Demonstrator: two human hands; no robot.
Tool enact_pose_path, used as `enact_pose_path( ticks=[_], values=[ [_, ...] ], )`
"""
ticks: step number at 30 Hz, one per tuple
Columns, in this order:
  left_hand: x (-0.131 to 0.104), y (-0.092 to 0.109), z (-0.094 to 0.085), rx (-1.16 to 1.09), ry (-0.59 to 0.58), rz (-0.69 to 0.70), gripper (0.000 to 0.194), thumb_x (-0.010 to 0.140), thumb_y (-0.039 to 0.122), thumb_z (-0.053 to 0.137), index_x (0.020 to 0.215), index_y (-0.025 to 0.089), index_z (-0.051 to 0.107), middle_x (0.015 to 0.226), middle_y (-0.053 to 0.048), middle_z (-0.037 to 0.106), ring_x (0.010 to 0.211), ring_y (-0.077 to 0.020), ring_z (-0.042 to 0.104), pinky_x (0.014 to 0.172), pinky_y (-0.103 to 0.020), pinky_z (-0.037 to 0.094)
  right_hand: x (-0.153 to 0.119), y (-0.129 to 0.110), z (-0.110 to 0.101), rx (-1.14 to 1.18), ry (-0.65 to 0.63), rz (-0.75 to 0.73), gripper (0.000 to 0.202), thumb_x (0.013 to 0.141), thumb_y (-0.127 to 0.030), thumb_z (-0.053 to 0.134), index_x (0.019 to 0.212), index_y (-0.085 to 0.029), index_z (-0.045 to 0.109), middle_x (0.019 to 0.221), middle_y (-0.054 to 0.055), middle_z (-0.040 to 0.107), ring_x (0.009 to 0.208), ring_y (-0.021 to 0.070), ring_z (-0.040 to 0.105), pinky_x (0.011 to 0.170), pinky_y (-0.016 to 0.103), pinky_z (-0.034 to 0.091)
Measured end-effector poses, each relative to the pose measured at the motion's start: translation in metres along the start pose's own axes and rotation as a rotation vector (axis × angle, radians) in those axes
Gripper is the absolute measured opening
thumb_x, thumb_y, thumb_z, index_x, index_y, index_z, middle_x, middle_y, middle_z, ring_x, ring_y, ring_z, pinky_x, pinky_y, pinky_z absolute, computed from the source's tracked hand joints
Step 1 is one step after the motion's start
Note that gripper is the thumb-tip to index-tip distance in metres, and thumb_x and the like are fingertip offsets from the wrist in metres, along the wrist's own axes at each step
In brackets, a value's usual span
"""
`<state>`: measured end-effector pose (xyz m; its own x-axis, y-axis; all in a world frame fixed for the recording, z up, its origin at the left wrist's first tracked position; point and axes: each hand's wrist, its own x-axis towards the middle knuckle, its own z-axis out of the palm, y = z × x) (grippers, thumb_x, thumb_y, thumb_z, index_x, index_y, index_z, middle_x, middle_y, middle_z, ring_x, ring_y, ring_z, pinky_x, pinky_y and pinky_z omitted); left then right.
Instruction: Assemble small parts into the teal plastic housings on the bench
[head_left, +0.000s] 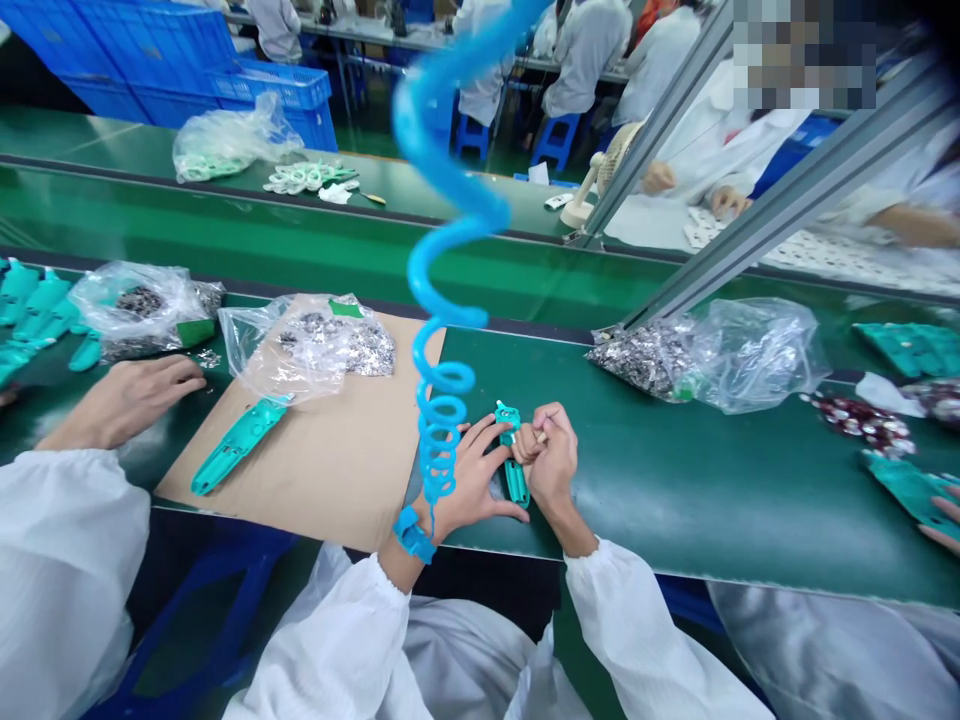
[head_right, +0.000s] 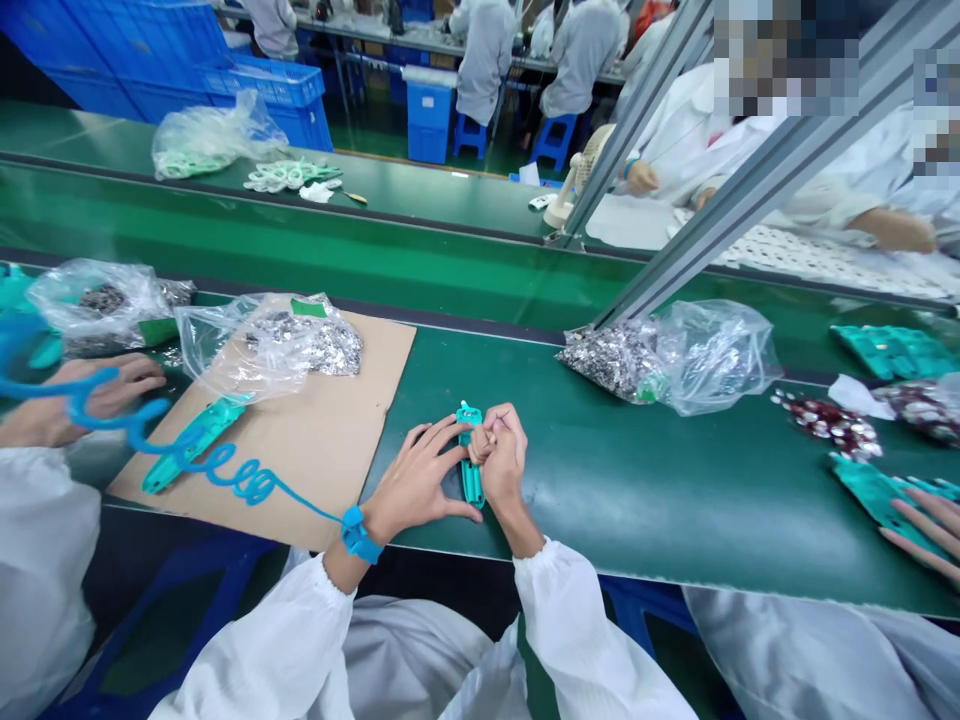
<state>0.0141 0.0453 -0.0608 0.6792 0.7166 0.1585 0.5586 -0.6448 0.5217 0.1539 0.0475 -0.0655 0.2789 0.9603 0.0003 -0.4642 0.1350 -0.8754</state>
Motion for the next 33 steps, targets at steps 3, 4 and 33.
enact_pose_path(
  ticks=[3, 4, 33],
  values=[
    [-0.001, -0.001, 0.001, 0.002, 0.015, 0.005, 0.074, 0.067, 0.079, 0.065, 0.116, 0.024, 0.061, 0.15, -0.01, 0.044, 0.145, -0.0326, 0.032, 0.114, -0.052, 0.03, -0.001, -0.009, 0.003, 0.013, 0.029, -0.091, 0.012, 0.087, -0.028, 0.046, 0.077, -0.024, 0.042, 0.046, -0.012, 0.017, 0.038, 0.0068, 0.011, 0.036, 0.016, 0.021],
    [-0.002, -0.001, 0.002, 0.003, 0.024, 0.009, 0.074, 0.067, 0.079, 0.065, 0.117, 0.024, 0.06, 0.15, -0.01, 0.044, 0.145, -0.0323, 0.031, 0.115, -0.052, 0.029, -0.001, -0.013, 0.004, 0.017, 0.042, -0.124, 0.011, 0.087, -0.028, 0.045, 0.077, -0.024, 0.042, 0.046, -0.012, 0.017, 0.038, 0.007, 0.011, 0.037, 0.016, 0.022],
    [-0.002, -0.006, 0.006, -0.078, 0.041, -0.014, 0.088, 0.07, 0.073, 0.069, 0.139, 0.024, 0.042, 0.147, -0.011, 0.047, 0.142, -0.0303, 0.036, 0.115, -0.05, 0.028, -0.013, 0.012, 0.002, -0.148, -0.101, -0.168, 0.015, 0.09, -0.031, 0.046, 0.078, -0.023, 0.043, 0.05, -0.01, 0.021, 0.041, 0.0073, 0.018, 0.041, 0.019, 0.022]
  ],
)
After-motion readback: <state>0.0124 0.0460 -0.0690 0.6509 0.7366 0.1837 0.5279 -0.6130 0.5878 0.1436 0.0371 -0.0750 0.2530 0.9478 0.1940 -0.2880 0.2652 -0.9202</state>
